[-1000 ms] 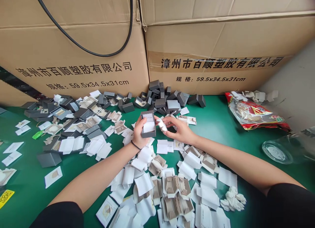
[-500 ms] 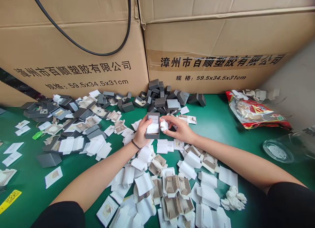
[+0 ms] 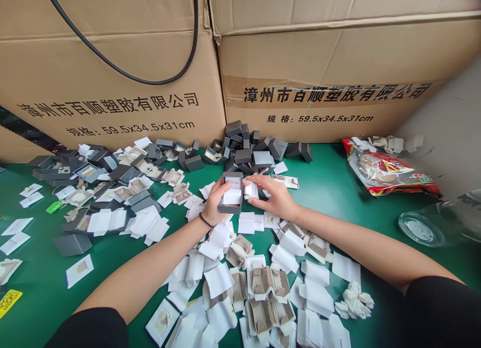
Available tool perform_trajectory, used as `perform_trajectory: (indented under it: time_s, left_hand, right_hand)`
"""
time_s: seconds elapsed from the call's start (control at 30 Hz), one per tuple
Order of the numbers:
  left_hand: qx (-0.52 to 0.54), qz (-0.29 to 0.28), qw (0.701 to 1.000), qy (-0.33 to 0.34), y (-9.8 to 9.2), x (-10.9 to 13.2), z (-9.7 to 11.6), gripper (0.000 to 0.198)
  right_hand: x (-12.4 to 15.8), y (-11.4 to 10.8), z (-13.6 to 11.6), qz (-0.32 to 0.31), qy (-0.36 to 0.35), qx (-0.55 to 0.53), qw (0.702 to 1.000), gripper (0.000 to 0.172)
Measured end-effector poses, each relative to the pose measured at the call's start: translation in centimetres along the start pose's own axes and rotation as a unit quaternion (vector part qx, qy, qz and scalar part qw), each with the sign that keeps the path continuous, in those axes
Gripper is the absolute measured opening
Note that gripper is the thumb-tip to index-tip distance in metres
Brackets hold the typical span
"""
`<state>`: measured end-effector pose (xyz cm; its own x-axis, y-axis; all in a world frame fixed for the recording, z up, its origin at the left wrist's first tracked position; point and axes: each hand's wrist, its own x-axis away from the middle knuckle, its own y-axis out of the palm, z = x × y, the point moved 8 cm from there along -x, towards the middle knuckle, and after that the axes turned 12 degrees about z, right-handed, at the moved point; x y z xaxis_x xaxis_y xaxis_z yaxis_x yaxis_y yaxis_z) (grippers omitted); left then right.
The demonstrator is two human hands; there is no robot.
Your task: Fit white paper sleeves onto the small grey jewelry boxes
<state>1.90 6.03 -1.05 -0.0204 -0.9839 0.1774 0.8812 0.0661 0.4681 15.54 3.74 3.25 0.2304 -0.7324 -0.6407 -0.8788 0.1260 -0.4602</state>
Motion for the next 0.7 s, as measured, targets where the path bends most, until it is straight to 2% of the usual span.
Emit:
perform_trajectory:
  time_s: [0.3, 0.53, 0.7]
  left_hand:
    - [0.013, -0.038, 0.999, 0.004, 0.7, 0.1, 0.1, 0.028]
    - [0.007, 0.002, 1.000, -0.011, 0.2, -0.2, 0.1, 0.025]
    - [0.003, -0.010, 0.998, -0.060, 0.0, -0.6, -1.0, 0.023]
  right_hand:
    - [0.1, 0.1, 0.1, 0.004, 0.003, 0.025, 1.000, 0.037]
    - [0.1, -0.2, 1.1, 0.020, 0.046, 0.059, 0.997, 0.040]
    - [-0.1, -0.3, 1.5, 0.030, 0.079, 0.032, 0.996, 0.039]
